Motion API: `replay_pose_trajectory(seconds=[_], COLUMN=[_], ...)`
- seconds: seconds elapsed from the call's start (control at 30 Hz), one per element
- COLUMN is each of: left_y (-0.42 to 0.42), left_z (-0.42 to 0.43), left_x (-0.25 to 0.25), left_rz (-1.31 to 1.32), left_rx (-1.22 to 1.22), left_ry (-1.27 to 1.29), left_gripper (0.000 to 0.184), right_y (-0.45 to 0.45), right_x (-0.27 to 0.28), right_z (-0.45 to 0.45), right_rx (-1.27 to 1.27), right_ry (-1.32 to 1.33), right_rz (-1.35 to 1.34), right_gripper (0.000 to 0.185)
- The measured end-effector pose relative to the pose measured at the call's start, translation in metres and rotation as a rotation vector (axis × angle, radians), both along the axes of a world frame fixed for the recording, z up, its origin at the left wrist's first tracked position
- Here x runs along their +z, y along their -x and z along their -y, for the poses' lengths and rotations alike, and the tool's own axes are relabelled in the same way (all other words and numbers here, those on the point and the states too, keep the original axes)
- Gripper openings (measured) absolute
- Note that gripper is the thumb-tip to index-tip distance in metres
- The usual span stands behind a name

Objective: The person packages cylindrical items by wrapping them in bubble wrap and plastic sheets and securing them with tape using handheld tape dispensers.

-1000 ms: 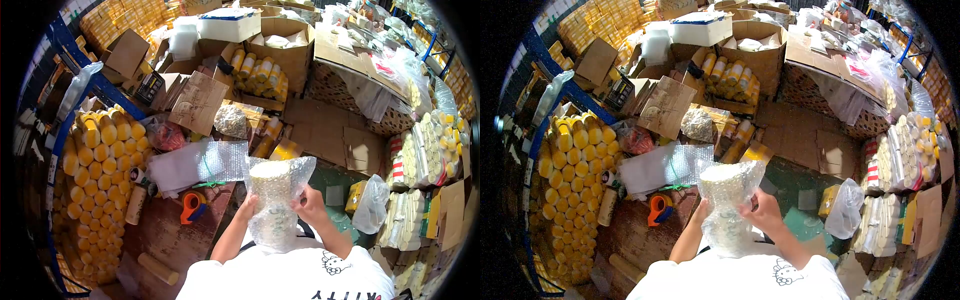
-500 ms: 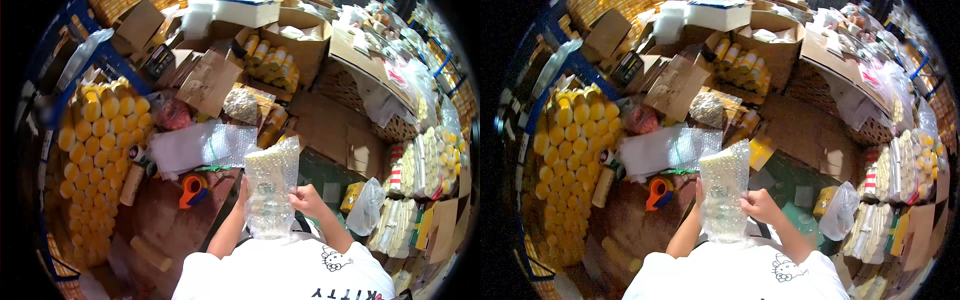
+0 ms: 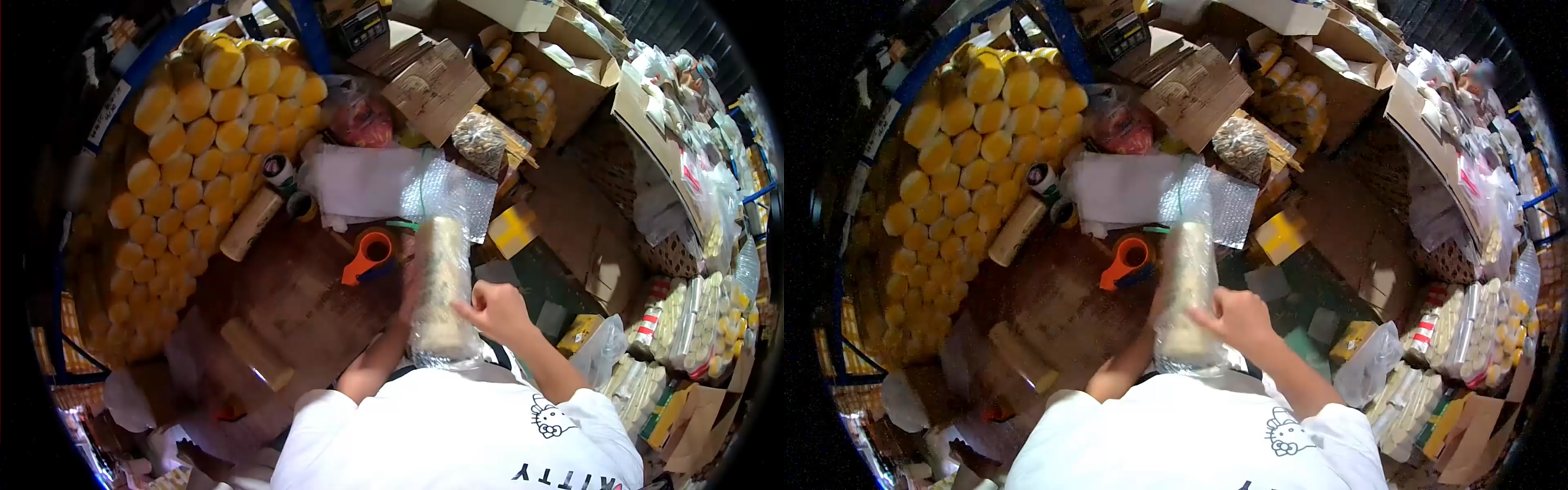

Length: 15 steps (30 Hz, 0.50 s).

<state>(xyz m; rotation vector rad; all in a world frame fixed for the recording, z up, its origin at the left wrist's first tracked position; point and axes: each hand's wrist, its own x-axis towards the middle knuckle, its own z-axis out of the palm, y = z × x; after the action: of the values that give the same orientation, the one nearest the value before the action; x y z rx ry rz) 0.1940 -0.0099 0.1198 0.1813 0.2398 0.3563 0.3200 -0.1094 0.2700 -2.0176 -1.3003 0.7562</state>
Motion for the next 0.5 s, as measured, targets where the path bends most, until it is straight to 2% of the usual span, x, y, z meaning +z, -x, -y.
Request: replay_pose_trajectory(seconds=[0.03, 0.1, 0.23, 0.3, 0.37, 0.43, 0.5], left_y=[0.006, 0.018, 0.040, 0.049, 0.054, 0.059, 0.064], left_z=[-0.004, -0.014, -0.035, -0.041, -0.047, -0.050, -0.053], left_x=[0.001, 0.001, 0.007, 0.009, 0.015, 0.017, 0.009], left_rz=[-0.002, -0.002, -0.005, -0.011, -0.029, -0.051, -0.071], left_rx=[0.029, 0.084, 0.189, 0.227, 0.252, 0.273, 0.286], left_ry=[0.017, 0.047, 0.086, 0.100, 0.115, 0.137, 0.150], left_gripper=[0.069, 0.068, 0.067, 0.066, 0.065, 0.064, 0.063], right_y=[0.012, 0.032, 0.057, 0.068, 0.071, 0.074, 0.080], right_x=[0.010, 0.004, 0.007, 0.011, 0.024, 0.026, 0.022], right_z=[0.003, 0.008, -0.001, -0.006, -0.014, -0.022, -0.031], right_rx=[0.147, 0.222, 0.239, 0.222, 0.068, 0.067, 0.135], right_ry=[0.064, 0.052, 0.215, 0.194, 0.081, 0.092, 0.381], right_rz=[0.235, 0.431, 0.412, 0.421, 0.292, 0.324, 0.435], right_gripper=[0.054, 0.064, 0.060, 0.061, 0.062, 0.062, 0.061])
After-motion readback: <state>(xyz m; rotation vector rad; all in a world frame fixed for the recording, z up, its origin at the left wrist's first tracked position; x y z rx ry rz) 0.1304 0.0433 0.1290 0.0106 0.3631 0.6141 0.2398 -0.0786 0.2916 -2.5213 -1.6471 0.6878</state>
